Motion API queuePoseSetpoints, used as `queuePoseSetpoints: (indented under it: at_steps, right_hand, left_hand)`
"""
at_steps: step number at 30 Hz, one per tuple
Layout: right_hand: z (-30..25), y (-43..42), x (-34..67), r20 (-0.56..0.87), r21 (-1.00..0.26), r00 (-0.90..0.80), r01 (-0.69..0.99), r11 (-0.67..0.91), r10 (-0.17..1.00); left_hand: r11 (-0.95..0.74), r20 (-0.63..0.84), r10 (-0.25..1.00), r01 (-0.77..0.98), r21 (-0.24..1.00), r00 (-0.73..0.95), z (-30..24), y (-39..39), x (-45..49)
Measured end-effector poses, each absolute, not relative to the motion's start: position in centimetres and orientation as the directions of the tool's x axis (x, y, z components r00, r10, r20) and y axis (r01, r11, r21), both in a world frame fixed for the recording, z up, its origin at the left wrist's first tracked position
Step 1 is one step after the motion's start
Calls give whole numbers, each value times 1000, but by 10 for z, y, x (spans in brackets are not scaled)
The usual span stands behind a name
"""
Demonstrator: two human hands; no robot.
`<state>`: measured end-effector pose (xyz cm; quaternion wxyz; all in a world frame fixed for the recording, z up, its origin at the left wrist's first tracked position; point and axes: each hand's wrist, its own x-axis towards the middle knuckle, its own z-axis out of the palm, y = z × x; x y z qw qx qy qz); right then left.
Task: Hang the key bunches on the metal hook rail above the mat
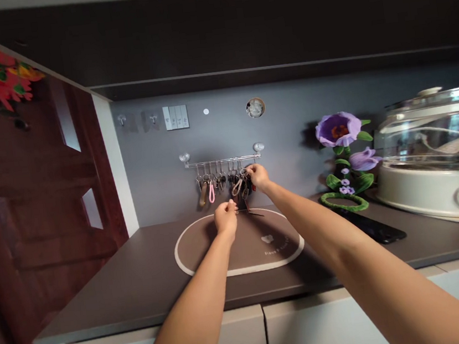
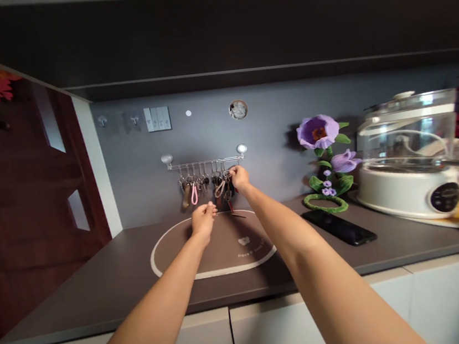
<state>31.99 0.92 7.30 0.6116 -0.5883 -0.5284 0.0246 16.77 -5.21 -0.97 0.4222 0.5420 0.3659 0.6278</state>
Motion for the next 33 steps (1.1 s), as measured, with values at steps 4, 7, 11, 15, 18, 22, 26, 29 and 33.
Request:
queuePoseSetpoints:
  at_steps: [4, 7, 11, 15, 18, 22, 26, 29, 33]
  right_hand:
    - [68, 4, 321, 605, -760, 415, 555, 338, 679]
    - [62, -6, 320, 612, -758, 413, 551, 350, 674]
    - [47, -28, 316, 614, -747, 453, 598, 290, 647]
    - [24, -52, 314, 639, -694, 491, 700, 168, 592]
    - [7, -62, 315, 579, -684, 438, 720, 118, 688]
    - [-7, -61, 320, 493, -583, 275, 809, 79, 826]
    - [-15, -54, 325, 453, -378, 145, 925, 42, 880]
    - [-19, -48, 326, 418, -301, 132, 954, -1, 899]
    - [-20, -44, 325, 442, -397, 154, 917, 39, 884]
  left_hand:
    - [-358, 354, 934, -143, 923, -52, -10, -52, 167]
    - [-350, 348, 937, -148, 925, -44, -11, -51, 166]
    - [-370, 368, 929, -120, 921, -40, -14, -49, 164]
    - [-387, 387, 922, -42, 921, -9, -17, -47, 164]
    - [-416, 415, 910, 21, 909, 17, -19, -46, 163]
    - [-482, 478, 876, 159, 862, 64, -20, -43, 163]
    - [-530, 515, 847, 291, 797, 133, -21, -43, 162]
    - [-548, 522, 834, 365, 753, 177, -20, -45, 161]
    - [-579, 537, 812, 434, 690, 230, -21, -47, 162]
